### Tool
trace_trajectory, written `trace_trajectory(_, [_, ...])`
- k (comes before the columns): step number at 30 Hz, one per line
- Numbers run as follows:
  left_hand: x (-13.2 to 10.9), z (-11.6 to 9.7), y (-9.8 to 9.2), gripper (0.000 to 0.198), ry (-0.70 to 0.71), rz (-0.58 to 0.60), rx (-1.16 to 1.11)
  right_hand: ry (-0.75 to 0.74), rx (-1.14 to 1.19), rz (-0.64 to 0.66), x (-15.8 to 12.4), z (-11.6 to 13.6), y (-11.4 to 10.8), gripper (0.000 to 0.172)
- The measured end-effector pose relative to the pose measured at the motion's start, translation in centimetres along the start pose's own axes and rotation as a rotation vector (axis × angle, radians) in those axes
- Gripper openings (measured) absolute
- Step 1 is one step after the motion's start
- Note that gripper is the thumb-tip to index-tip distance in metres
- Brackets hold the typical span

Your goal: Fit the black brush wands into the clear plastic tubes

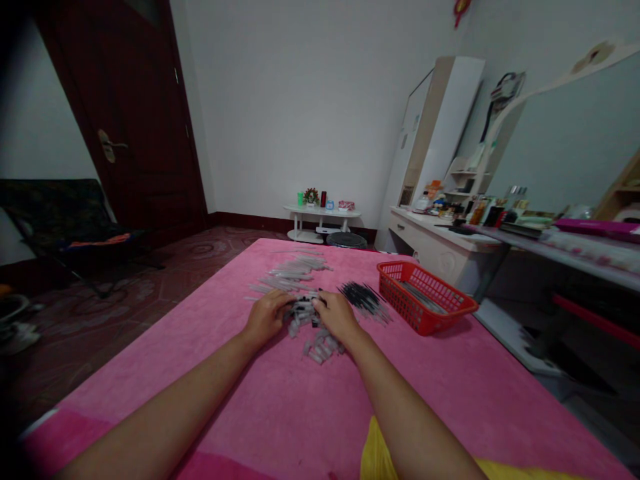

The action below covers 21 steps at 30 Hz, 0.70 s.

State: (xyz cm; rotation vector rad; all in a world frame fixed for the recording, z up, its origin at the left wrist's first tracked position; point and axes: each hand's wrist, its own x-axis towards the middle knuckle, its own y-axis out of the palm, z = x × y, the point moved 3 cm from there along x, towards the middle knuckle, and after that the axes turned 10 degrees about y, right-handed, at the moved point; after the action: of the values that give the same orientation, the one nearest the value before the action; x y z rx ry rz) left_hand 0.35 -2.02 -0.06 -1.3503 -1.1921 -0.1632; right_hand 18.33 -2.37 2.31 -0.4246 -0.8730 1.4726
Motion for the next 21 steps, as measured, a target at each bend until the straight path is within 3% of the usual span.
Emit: trace_trajectory(21, [0.03, -0.08, 0.00, 0.026, -0.009, 0.016, 0.026, 0.000, 0.021, 0.013, 0.11, -0.37, 0.29, 0.024])
